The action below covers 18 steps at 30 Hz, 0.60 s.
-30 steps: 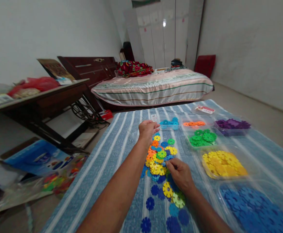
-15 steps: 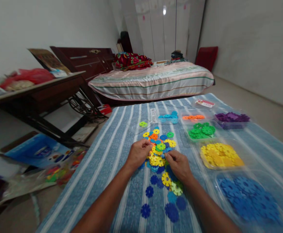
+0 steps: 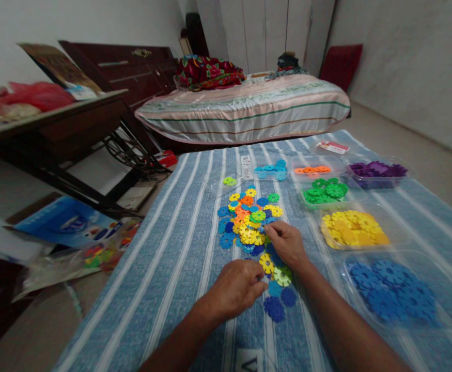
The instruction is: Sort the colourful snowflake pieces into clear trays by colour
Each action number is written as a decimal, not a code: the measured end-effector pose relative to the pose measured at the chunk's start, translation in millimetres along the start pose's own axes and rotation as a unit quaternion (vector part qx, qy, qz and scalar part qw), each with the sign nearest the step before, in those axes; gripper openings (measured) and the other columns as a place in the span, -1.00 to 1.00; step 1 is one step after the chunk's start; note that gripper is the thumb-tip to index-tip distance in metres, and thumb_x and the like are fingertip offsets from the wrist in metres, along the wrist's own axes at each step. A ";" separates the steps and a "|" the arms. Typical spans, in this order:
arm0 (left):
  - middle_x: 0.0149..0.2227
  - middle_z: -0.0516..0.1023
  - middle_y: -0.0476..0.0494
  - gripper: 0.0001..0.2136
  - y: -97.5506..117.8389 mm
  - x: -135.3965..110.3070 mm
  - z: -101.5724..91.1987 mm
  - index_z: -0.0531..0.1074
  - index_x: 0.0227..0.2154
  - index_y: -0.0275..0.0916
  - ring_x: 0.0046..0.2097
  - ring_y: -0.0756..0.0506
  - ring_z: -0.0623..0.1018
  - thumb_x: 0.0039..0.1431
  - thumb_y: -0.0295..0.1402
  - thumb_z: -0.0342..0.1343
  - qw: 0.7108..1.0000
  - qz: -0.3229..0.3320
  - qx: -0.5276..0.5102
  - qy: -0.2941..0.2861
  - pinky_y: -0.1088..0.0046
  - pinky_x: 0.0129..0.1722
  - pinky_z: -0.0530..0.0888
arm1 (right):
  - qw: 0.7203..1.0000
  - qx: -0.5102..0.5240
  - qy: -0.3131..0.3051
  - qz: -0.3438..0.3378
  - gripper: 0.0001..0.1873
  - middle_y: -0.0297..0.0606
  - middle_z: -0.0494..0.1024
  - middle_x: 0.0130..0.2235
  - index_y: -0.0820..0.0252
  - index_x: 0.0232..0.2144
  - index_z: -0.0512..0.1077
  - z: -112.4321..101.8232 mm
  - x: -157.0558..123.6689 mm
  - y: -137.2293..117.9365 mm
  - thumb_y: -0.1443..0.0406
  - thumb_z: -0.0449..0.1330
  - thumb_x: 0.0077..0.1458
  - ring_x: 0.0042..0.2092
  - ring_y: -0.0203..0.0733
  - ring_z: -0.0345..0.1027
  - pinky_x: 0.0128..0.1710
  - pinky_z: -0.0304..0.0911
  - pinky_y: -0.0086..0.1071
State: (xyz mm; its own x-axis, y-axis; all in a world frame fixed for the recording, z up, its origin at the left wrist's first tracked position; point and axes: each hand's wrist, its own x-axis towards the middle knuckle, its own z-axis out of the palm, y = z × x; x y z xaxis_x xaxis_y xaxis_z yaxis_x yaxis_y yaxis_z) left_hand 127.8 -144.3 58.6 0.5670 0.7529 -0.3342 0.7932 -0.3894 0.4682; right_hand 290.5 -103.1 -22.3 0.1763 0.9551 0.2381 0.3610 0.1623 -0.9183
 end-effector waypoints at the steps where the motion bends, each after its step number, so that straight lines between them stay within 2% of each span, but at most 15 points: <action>1: -0.44 0.51 -0.06 -0.86 3.6 -0.7 4.7 0.45 -0.49 -0.20 -0.36 -0.08 0.48 0.12 -0.30 0.09 1.000 -0.010 0.017 -0.004 0.44 -0.36 0.29 | 1.000 0.000 -0.001 0.000 -0.65 -0.36 0.40 -0.53 0.17 -0.56 0.46 -0.4 0.0 -0.5 0.13 0.09 0.16 -0.45 -0.27 0.25 -0.41 0.09 -0.41; 5: -0.21 0.58 -0.26 -0.77 16.6 -1.8 20.6 0.49 -0.27 -0.23 -0.17 -0.25 0.54 0.16 -0.18 0.10 0.997 -0.043 0.060 -0.009 0.29 -0.20 0.36 | 1.000 0.005 0.002 0.002 -0.64 -0.36 0.41 -0.54 0.17 -0.55 0.47 -1.0 0.0 -1.8 0.12 0.08 0.15 -0.45 -0.26 0.25 -0.42 0.10 -0.40; 8: -0.17 0.57 -0.27 -0.77 21.5 -0.4 25.9 0.47 -0.23 -0.23 -0.10 -0.28 0.53 0.17 -0.20 0.10 0.998 -0.046 0.051 -0.013 0.26 -0.16 0.37 | 1.000 0.006 0.002 0.007 -0.64 -0.36 0.40 -0.54 0.17 -0.55 0.47 -0.8 0.1 -1.3 0.11 0.09 0.15 -0.45 -0.26 0.24 -0.42 0.10 -0.39; 10: -0.25 0.58 -0.20 -0.84 21.7 1.5 26.5 0.46 -0.31 -0.22 -0.16 -0.23 0.54 0.14 -0.25 0.11 0.998 -0.046 0.035 -0.010 0.31 -0.21 0.35 | 1.000 0.012 0.000 0.011 -0.64 -0.36 0.39 -0.54 0.17 -0.55 0.47 -0.7 0.5 -0.8 0.10 0.09 0.14 -0.46 -0.27 0.23 -0.42 0.09 -0.39; 13: -0.43 0.52 -0.07 -0.93 18.5 3.5 25.1 0.40 -0.47 -0.20 -0.35 -0.12 0.49 0.05 -0.34 0.12 0.997 -0.070 -0.022 0.008 0.41 -0.36 0.29 | 0.999 0.030 0.002 0.018 -0.64 -0.39 0.35 -0.56 0.17 -0.58 0.44 -0.7 1.5 -1.4 0.10 0.10 0.13 -0.47 -0.28 0.21 -0.44 0.06 -0.39; 15: -0.54 0.44 0.01 -0.91 14.6 3.5 22.4 0.34 -0.57 -0.21 -0.46 -0.03 0.41 -0.02 -0.39 0.12 0.991 -0.089 -0.104 0.012 0.46 -0.45 0.23 | 0.999 0.043 0.006 0.024 -0.64 -0.40 0.32 -0.58 0.17 -0.60 0.41 -0.9 2.3 -2.7 0.10 0.10 0.12 -0.48 -0.28 0.19 -0.45 0.04 -0.40; 18: -0.63 0.31 0.08 -0.85 6.0 2.3 13.8 0.30 -0.64 -0.22 -0.54 0.04 0.28 -0.08 -0.37 0.14 0.963 -0.093 -0.253 -0.002 0.52 -0.54 0.17 | 0.998 0.053 0.008 0.030 -0.63 -0.41 0.30 -0.58 0.17 -0.62 0.39 -1.1 2.9 -4.9 0.09 0.11 0.12 -0.49 -0.29 0.18 -0.46 0.02 -0.40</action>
State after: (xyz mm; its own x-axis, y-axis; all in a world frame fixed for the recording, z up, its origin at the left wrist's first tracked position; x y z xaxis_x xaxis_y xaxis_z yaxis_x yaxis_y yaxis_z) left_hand 136.9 -152.2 49.3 0.4274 0.7820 -0.4537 0.6712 0.0617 0.7387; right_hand 290.2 -101.4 -16.8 0.2097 0.9600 0.1855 0.2504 0.1307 -0.9593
